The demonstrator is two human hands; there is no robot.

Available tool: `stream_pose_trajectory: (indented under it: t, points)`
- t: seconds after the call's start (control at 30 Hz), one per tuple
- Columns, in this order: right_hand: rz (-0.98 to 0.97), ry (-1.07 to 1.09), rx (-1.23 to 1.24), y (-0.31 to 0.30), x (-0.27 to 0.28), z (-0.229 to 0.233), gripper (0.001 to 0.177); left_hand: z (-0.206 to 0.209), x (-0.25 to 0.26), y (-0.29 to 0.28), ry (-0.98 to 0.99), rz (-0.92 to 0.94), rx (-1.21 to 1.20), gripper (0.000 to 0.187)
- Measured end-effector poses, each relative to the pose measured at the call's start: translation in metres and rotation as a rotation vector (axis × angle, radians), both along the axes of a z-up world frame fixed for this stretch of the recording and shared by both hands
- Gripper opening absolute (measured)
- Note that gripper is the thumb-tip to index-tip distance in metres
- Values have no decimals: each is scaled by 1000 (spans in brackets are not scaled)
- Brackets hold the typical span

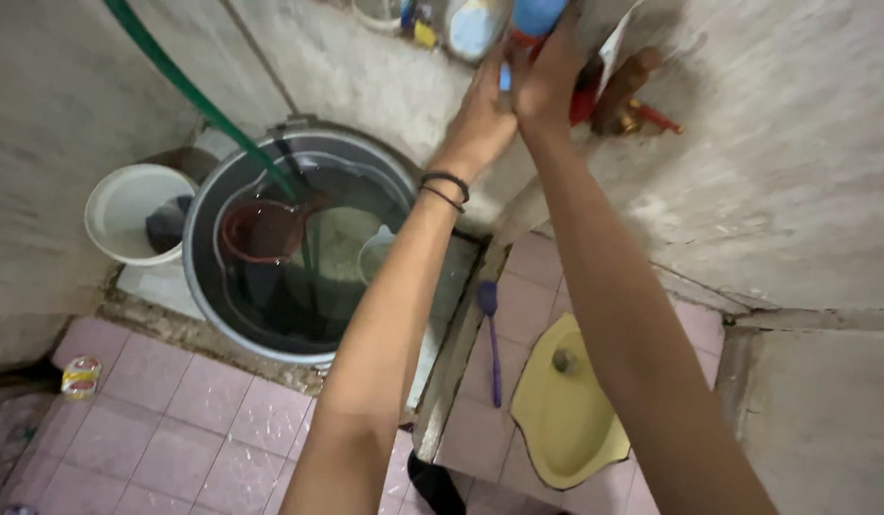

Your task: The person cleans a yellow squat toilet by first scrubbing it with a purple toilet brush, then applying a blue cleaning liquid from a bottle, and finally scrubbing the toilet again with the brush.

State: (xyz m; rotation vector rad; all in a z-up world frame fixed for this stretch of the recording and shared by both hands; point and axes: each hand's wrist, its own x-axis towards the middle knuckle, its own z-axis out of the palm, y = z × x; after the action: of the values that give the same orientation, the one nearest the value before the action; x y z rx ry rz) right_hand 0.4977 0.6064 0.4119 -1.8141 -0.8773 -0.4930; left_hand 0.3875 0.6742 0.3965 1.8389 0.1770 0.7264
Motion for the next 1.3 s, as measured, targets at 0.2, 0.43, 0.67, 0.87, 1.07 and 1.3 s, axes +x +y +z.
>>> stream_pose_trajectory:
  t: [0.2,0.43,0.67,0.87,1.07,1.3]
  points:
    - [55,54,-71,0,36,-33,25,-1,10,-1,208,-67,-155,90]
    - [206,545,-163,-7,27,-12,22,-38,37,-5,65,-65,-123,106]
    - [330,578,76,-85,-52,-26,27,-78,37,-6,-93,-59,-15,107]
    - [212,680,-45,-209,-146,-81,18,-97,-13,-8,-103,-150,-164,114]
    - [92,1084,-48,-307,-204,-226,21,-160,-122,-71,-137,-157,-496,89]
    - [-135,1096,-701,-365,-289,-454,44,-311,-302,-250,447,172,-954,68]
